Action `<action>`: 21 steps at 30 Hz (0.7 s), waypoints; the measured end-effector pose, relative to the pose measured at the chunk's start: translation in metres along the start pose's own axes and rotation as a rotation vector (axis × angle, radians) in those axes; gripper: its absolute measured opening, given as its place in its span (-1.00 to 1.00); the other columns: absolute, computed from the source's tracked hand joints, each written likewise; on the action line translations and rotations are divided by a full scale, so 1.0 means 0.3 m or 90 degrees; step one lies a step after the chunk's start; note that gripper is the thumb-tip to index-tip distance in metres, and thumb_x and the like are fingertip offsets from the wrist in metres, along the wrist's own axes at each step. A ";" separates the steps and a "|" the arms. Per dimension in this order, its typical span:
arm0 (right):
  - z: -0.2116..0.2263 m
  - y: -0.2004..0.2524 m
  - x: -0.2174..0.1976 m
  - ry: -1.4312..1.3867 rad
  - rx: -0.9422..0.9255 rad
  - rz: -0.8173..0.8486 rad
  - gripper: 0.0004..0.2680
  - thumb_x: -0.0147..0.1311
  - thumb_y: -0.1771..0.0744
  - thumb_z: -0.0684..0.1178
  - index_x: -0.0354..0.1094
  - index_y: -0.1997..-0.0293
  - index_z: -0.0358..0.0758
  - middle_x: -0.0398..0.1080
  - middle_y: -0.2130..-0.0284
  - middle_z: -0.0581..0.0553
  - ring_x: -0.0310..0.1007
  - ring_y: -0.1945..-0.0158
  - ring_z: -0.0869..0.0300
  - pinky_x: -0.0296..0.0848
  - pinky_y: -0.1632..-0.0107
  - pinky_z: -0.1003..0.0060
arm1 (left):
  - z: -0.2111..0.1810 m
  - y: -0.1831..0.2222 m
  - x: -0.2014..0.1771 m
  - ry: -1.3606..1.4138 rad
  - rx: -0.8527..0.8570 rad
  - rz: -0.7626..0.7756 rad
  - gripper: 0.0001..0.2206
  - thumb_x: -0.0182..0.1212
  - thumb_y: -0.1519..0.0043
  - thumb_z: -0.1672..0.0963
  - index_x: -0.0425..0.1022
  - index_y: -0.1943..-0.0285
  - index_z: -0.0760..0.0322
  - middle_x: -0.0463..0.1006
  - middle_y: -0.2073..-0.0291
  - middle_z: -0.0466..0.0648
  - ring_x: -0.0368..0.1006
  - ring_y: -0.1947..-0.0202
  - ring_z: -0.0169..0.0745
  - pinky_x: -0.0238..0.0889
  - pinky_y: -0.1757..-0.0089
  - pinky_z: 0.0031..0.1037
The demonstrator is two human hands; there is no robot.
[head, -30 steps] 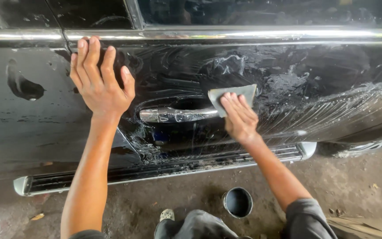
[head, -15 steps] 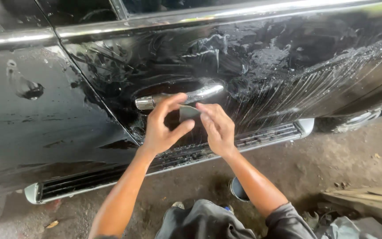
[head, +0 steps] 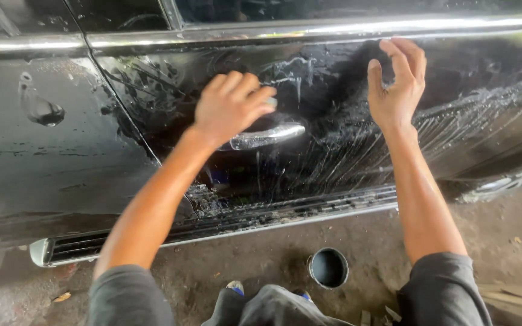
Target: The person is using a small sanding block to sand the side panel of a black vehicle as part of paint preparation.
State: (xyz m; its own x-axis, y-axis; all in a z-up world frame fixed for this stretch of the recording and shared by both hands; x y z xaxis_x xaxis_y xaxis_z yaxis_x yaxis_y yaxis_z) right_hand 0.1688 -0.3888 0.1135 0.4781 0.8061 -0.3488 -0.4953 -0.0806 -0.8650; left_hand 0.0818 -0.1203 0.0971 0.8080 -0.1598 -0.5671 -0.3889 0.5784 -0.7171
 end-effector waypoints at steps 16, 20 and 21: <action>-0.056 -0.042 0.158 0.174 -0.081 -0.081 -0.69 -0.11 -0.48 -0.07 0.31 -0.43 -0.23 0.24 -0.41 -0.23 0.07 -0.54 -0.13 -0.08 -0.55 -0.15 | -0.013 -0.028 -0.020 0.035 -0.200 -0.107 -0.56 0.38 -0.19 -0.15 0.51 0.01 0.16 0.52 0.17 -0.10 0.34 0.19 -0.16 0.06 0.07 -0.28; -0.037 -0.038 0.155 0.179 -0.039 -0.084 -0.69 -0.12 -0.46 -0.06 0.31 -0.40 -0.21 0.24 -0.40 -0.21 0.05 -0.54 -0.11 -0.11 -0.56 -0.13 | -0.007 -0.061 0.002 0.068 -0.226 -0.080 -0.58 0.40 -0.15 -0.16 0.55 0.13 0.14 0.52 0.31 -0.17 0.31 0.28 -0.17 0.04 0.13 -0.27; -0.041 -0.033 0.157 0.181 -0.039 -0.076 -0.69 -0.12 -0.47 -0.07 0.29 -0.42 -0.20 0.23 -0.41 -0.20 0.05 -0.56 -0.08 -0.12 -0.57 -0.12 | -0.001 -0.093 -0.001 0.061 -0.258 -0.090 -0.59 0.39 -0.18 -0.16 0.56 0.16 0.16 0.53 0.33 -0.18 0.31 0.29 -0.18 0.03 0.14 -0.28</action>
State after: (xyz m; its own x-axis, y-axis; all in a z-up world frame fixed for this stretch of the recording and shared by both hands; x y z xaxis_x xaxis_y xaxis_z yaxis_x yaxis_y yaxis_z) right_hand 0.2052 -0.3573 0.1011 0.7185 0.6160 -0.3229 -0.3828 -0.0374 -0.9231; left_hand 0.0923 -0.1368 0.1171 0.8286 -0.2997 -0.4729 -0.4347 0.1878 -0.8807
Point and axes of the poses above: each hand's wrist, its own y-axis away from the middle knuckle, its own x-axis out of the palm, z = x × y, the point moved 9 cm from there along -y, towards the middle knuckle
